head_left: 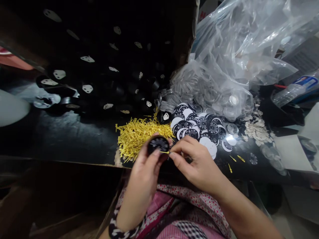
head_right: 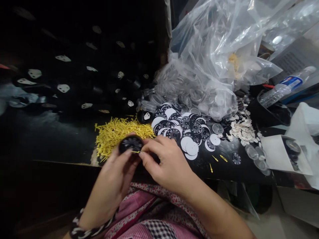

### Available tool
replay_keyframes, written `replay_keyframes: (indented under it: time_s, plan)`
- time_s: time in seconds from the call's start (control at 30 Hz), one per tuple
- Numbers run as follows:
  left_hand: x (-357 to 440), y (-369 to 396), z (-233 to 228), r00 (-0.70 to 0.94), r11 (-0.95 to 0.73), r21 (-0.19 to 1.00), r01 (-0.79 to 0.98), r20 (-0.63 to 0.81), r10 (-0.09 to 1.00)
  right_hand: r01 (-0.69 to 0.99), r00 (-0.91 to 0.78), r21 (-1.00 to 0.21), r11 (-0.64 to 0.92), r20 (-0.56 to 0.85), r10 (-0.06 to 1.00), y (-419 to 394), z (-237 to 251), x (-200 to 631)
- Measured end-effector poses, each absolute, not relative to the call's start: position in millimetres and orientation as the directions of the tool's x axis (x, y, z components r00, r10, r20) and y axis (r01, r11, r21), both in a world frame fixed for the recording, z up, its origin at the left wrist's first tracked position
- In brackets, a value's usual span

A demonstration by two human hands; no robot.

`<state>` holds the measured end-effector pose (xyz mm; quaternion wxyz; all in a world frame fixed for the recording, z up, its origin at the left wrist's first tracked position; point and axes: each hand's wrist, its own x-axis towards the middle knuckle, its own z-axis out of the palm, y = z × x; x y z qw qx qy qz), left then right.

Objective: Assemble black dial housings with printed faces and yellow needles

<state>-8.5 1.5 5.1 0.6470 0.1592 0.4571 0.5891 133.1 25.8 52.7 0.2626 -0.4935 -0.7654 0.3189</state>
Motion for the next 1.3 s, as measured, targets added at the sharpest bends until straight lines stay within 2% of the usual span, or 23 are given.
replay_keyframes:
  time_s: [0.1, 0.27, 0.5, 0.73, 0.83, 0.9, 1.0, 1.07, 1.13, 1.23, 1.3]
  plan:
    - [-2, -2, 0, -0.078, 0.295, 0.820, -0.491, -0.379, 0.922, 0.644, -0.346, -0.713, 0.278, 0.052, 0.937, 25, 52, 132]
    - [-3, -8, 4, -0.115, 0.246, 0.930, -0.273, -0.285, 0.952, 0.665, -0.361, -0.696, 0.272, 0.019, 0.932, 24, 51, 136]
    - [-8, -11, 6, -0.137, 0.189, 0.968, -0.163, -0.212, 0.968, 0.621, -0.350, -0.743, 0.251, 0.024, 0.937, 19, 54, 136]
    - [-12, -13, 9, -0.160, 0.103, 0.993, 0.053, -0.093, 0.983, 0.596, -0.276, -0.785, 0.168, -0.004, 0.961, 8, 50, 129]
    - [-14, -8, 9, -0.115, 0.170, 0.985, 0.008, -0.168, 0.979, 0.610, -0.275, -0.782, 0.128, -0.057, 0.960, 11, 51, 130]
    - [-17, -5, 7, -0.041, 0.265, 0.959, -0.098, -0.270, 0.962, 0.640, -0.296, -0.746, 0.182, -0.020, 0.955, 15, 52, 133]
    - [-23, -5, 5, 0.032, 0.368, 0.910, -0.194, -0.369, 0.929, 0.693, -0.393, -0.608, 0.387, 0.131, 0.910, 24, 52, 136]
    - [-26, -9, 3, -0.005, 0.405, 0.901, -0.154, -0.411, 0.912, 0.727, -0.460, -0.480, 0.491, 0.190, 0.867, 28, 50, 136]
    - [-25, -14, -1, -0.078, 0.462, 0.879, -0.117, -0.472, 0.878, 0.744, -0.482, -0.407, 0.530, 0.223, 0.847, 30, 48, 133]
    - [-16, -17, -8, -0.088, 0.528, 0.828, -0.188, -0.549, 0.831, 0.757, -0.423, -0.448, 0.475, 0.217, 0.880, 30, 48, 129]
    - [-10, -15, -12, -0.060, 0.517, 0.825, -0.227, -0.542, 0.838, 0.763, -0.357, -0.525, 0.377, 0.144, 0.923, 30, 50, 130]
